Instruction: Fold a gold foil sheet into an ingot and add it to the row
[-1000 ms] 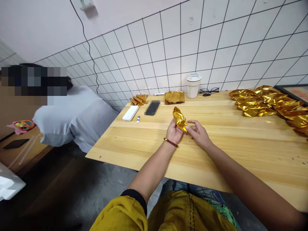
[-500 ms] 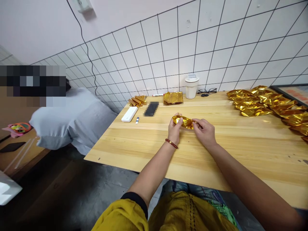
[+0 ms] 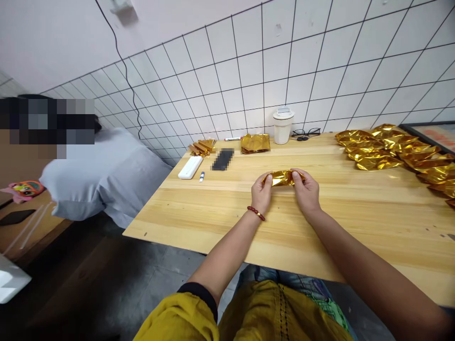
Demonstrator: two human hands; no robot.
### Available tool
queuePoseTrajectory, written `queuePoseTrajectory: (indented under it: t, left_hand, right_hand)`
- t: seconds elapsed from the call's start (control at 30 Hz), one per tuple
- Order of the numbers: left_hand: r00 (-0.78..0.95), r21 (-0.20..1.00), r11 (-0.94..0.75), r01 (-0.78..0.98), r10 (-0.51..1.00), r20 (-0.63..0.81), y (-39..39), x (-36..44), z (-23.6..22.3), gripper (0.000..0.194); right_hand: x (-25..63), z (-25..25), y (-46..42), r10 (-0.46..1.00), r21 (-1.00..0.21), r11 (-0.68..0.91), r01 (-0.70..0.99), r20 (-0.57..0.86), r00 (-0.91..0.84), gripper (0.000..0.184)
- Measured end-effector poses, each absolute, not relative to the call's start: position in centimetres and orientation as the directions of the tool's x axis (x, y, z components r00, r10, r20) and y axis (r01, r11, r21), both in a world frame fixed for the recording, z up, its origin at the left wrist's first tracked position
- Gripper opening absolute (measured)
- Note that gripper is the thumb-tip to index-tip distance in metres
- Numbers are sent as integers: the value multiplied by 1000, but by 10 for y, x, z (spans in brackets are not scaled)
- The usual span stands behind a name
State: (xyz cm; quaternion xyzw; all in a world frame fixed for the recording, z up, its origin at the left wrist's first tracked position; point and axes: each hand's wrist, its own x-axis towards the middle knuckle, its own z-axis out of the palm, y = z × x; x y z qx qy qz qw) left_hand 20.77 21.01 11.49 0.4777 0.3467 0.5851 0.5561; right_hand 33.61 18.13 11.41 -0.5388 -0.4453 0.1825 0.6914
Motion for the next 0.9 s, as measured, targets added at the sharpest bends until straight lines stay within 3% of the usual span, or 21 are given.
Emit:
queuePoseTrajectory:
  t: [0.13, 0.43, 0.67, 0.8, 0.9]
  left_hand:
    - [151, 968, -203, -147, 962, 225, 208, 207, 114, 51]
    - [170, 977, -172, -125, 966, 192, 211, 207, 112, 58]
    - [177, 977, -82, -199, 977, 118, 211, 208, 116, 52]
    - [166, 965, 43, -259, 986, 0, 213, 207, 120, 51]
    - [189, 936, 87, -341, 982, -23, 212, 205, 123, 61]
  right_hand:
    - [337, 113, 184, 720, -907, 365, 208, 417, 555, 43]
    - [337, 110, 182, 753, -903, 382, 198, 428, 500, 40]
    - [345, 106, 186, 753, -946, 300, 120, 312, 579, 52]
    - [346, 108, 186, 758, -958, 280, 66, 262, 598, 43]
    - [349, 110, 185, 742, -955, 289, 75, 272, 612, 39]
